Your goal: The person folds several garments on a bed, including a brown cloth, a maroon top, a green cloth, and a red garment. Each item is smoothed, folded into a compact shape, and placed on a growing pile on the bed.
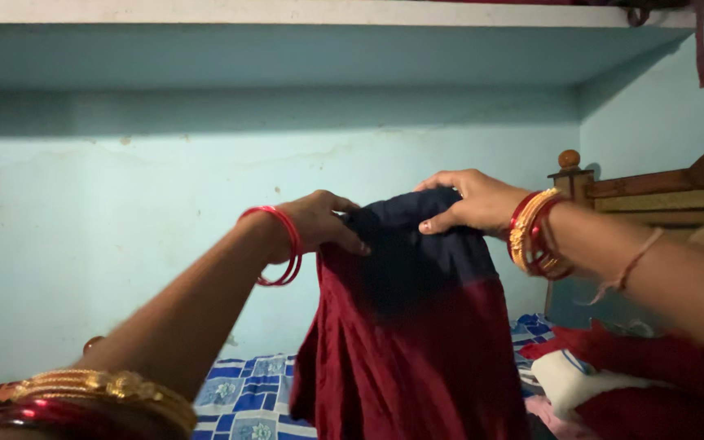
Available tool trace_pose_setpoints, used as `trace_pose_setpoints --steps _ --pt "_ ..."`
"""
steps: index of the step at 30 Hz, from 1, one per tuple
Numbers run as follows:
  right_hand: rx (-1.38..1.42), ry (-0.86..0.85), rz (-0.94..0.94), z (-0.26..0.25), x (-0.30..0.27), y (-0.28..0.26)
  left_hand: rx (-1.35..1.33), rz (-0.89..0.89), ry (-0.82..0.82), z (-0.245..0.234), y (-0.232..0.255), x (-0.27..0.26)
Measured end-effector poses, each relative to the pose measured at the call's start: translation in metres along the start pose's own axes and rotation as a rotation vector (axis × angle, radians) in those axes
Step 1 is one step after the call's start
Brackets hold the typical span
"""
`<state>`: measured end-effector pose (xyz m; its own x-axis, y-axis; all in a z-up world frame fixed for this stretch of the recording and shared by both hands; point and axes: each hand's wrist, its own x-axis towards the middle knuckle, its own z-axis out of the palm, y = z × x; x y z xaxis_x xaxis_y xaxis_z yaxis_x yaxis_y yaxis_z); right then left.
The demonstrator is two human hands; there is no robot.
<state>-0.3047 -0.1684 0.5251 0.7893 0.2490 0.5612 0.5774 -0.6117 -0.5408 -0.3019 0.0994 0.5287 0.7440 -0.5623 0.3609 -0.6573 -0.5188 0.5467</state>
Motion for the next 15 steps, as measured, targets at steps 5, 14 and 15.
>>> trace_pose_setpoints --steps 5,14,15 --pt "-0.236 -0.149 0.214 0.005 -0.026 -0.033 0.358 -0.163 -0.138 -0.003 0.012 -0.014" --pt "-0.559 -0.31 0.431 0.015 -0.016 -0.056 0.761 -0.286 -0.164 -0.001 0.014 0.001" --pt "-0.544 -0.314 0.418 0.013 -0.014 -0.054 0.812 -0.251 -0.171 -0.002 0.014 0.001"
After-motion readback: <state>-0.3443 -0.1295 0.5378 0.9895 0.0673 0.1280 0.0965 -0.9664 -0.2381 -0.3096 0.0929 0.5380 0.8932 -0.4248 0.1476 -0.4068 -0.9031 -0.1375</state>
